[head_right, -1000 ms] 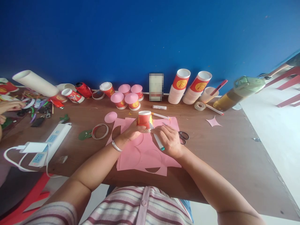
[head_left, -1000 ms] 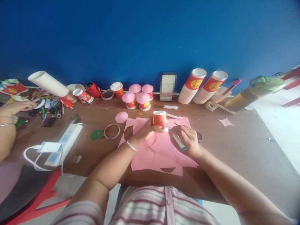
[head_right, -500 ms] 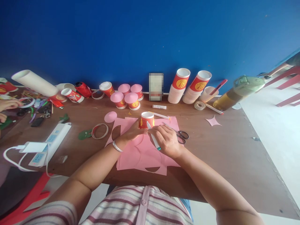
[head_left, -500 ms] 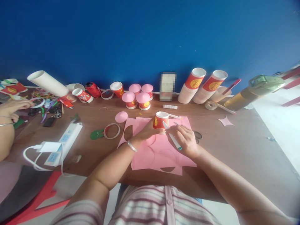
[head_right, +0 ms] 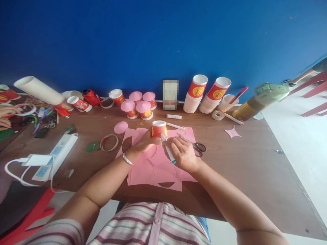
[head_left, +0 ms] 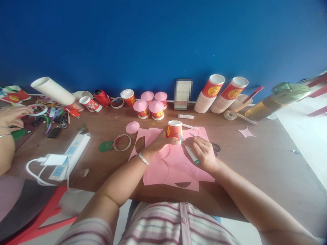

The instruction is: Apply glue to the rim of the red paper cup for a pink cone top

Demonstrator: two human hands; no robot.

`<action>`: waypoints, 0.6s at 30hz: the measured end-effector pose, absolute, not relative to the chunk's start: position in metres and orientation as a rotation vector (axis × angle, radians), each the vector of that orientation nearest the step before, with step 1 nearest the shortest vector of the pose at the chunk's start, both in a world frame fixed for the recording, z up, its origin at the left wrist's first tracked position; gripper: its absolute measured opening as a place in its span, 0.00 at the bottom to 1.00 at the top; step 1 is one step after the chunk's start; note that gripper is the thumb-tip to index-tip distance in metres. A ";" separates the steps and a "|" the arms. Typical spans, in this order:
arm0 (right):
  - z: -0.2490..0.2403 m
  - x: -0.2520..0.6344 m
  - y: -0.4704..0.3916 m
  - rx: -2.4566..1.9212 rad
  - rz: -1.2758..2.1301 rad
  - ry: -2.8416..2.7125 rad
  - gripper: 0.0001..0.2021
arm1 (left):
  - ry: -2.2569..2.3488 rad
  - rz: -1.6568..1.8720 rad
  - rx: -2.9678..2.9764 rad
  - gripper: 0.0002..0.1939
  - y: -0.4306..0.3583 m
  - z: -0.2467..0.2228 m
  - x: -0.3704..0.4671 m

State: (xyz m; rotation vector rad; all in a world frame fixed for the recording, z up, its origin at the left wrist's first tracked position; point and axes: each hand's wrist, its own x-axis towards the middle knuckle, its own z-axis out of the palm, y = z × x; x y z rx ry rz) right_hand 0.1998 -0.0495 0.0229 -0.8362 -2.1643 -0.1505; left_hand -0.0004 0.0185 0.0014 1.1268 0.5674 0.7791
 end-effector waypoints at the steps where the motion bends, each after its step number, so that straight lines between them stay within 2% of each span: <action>1: 0.023 0.200 -0.050 -0.839 -0.154 -2.163 0.13 | 0.566 0.782 1.123 0.14 0.019 0.001 0.000; 8: 0.021 0.201 -0.050 -0.852 -0.153 -2.154 0.12 | 0.574 0.807 1.062 0.19 0.021 -0.009 0.000; 18: 0.020 0.201 -0.050 -0.848 -0.154 -2.133 0.12 | 0.594 0.807 1.097 0.18 0.021 -0.008 0.000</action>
